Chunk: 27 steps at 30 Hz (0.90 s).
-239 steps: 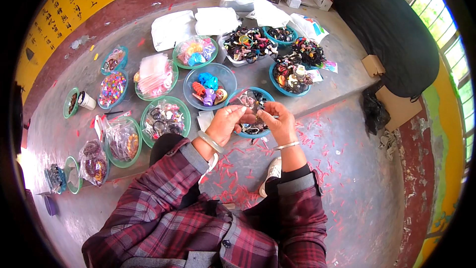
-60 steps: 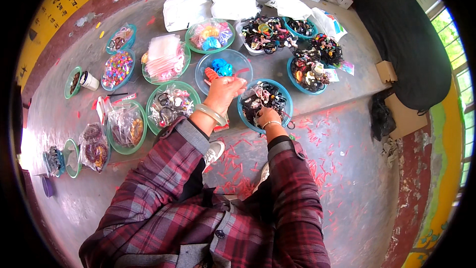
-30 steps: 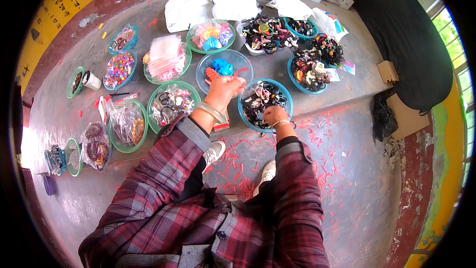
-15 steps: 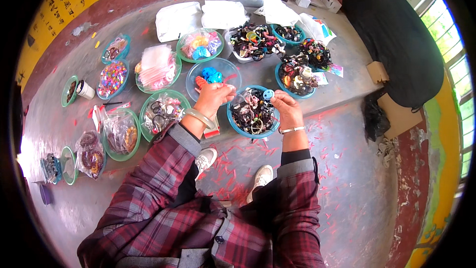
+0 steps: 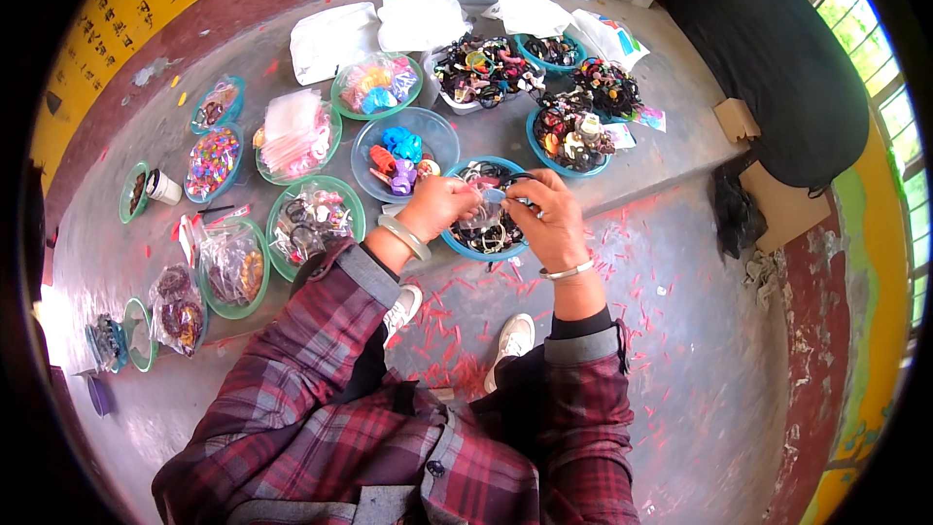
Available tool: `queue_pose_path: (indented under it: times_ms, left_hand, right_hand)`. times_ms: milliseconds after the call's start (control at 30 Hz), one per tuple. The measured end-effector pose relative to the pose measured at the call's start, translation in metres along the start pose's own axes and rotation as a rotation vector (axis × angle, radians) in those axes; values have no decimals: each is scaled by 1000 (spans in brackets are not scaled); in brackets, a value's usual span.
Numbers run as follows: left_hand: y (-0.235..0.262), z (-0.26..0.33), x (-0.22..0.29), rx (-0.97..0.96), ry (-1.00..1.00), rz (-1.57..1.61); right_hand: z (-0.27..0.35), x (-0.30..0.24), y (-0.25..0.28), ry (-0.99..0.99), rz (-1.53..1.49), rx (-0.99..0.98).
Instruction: The person sits on the floor surrounded by bowls of hair accessories and plastic bags. They pick up individual hair clips and ties, inspect them, and place them into small plastic bags or back into the bowls.
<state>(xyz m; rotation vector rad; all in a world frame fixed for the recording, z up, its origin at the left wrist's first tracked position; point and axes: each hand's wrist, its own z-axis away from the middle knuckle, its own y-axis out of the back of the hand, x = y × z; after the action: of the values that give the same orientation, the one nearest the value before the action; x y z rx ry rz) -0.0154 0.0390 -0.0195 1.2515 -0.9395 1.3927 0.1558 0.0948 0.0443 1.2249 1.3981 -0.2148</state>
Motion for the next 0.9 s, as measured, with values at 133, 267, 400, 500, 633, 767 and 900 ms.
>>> queue_pose_path:
  times_ms: [133,267,400,500,633,767,900]
  left_hand:
    - [-12,-3,-9,-28,-181,-329]
    - [-13,1,-7,-19,-282,-457]
    - [-9,-1,-4,-67,-246,-398]
    - [-7,1,0,-75,-276,-391]
    - [-4,4,6,-82,-300,-425]
    - [-3,0,-6,-97,-357,-468]
    - [-3,-2,-8,-232,-242,-277]
  right_hand:
    - [-4,-1,-4,317,385,78]
    - [-5,2,-3,359,500,36]
    - [-6,7,-3,361,535,5]
    - [-7,7,-6,362,559,-23]
    - [-8,8,-9,369,553,-58]
    - [-8,6,-11,368,551,-94]
    - [-8,11,-12,371,538,-94]
